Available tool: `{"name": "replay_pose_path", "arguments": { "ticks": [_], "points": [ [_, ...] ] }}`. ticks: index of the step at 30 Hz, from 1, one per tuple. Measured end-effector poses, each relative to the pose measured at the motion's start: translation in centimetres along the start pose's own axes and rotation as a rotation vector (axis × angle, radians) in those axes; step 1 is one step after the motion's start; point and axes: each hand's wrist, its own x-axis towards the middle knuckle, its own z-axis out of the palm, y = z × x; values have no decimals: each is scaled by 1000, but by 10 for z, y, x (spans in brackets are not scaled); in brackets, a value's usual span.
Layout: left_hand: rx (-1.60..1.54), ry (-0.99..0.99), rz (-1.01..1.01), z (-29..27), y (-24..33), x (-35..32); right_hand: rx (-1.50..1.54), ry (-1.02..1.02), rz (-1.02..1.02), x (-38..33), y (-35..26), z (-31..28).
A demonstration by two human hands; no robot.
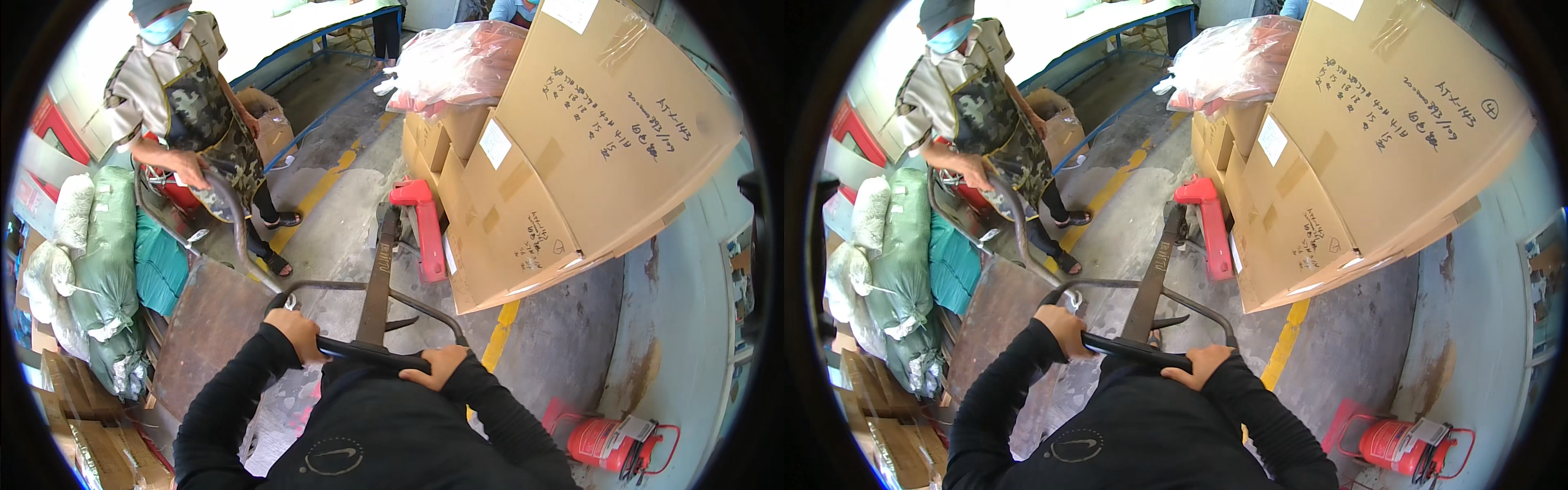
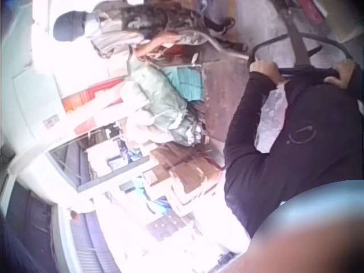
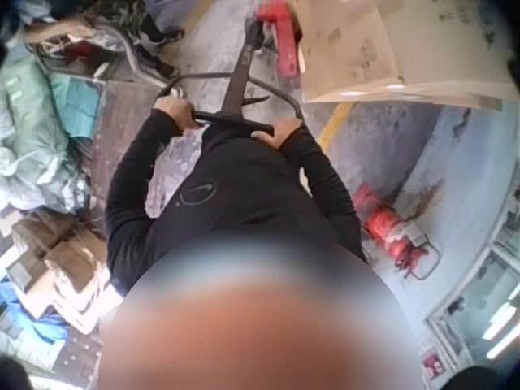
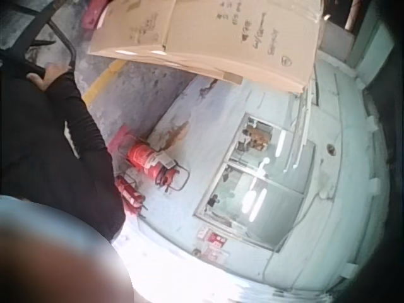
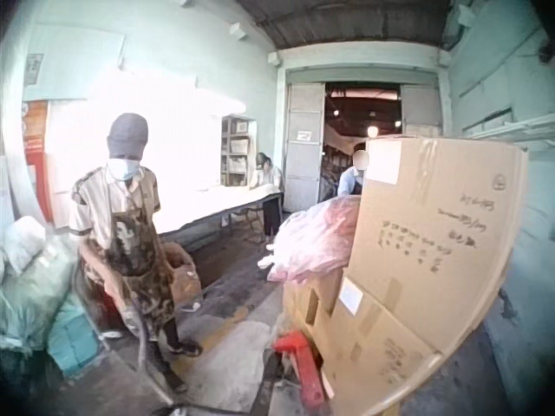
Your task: The person uses a red manual pallet jack to move stacks of cardboard boxes and wrapped items on wooden pallets within a warehouse. They navigate between indoor and outdoor areas, positioning the loaded pallets near other stored goods.
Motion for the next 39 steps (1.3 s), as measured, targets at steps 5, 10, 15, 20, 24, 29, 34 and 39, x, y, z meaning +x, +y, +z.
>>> {"name": "replay_pose_path", "arguments": {
  "ticks": [5, 10, 15, 20, 24, 29, 34, 39],
  "points": [
    [-395, 361, 392, 41, -21, -79, -41, 55, -85, -56, -18, 0],
    [-672, 738, 474, 85, 16, -155, -25, 19, -147, -123, -7, 15],
    [-911, 393, 719, 115, 110, -178, -399, 19, -31, -171, 48, 10],
    [-973, 430, 1113, 129, 155, -178, -668, 180, 201, -219, 144, 9],
    [-897, 393, 1201, 127, 179, -201, -547, 468, 195, -262, 193, 35],
    [-903, 320, 1156, 116, 183, -267, -816, 394, 378, -292, 114, 14],
    [-1137, 341, 1088, 96, 85, -292, -1008, 148, 479, -262, -82, -32],
    [-1064, 698, 961, 112, -57, -335, -493, 182, 270, -251, -266, 31]
  ]
}}
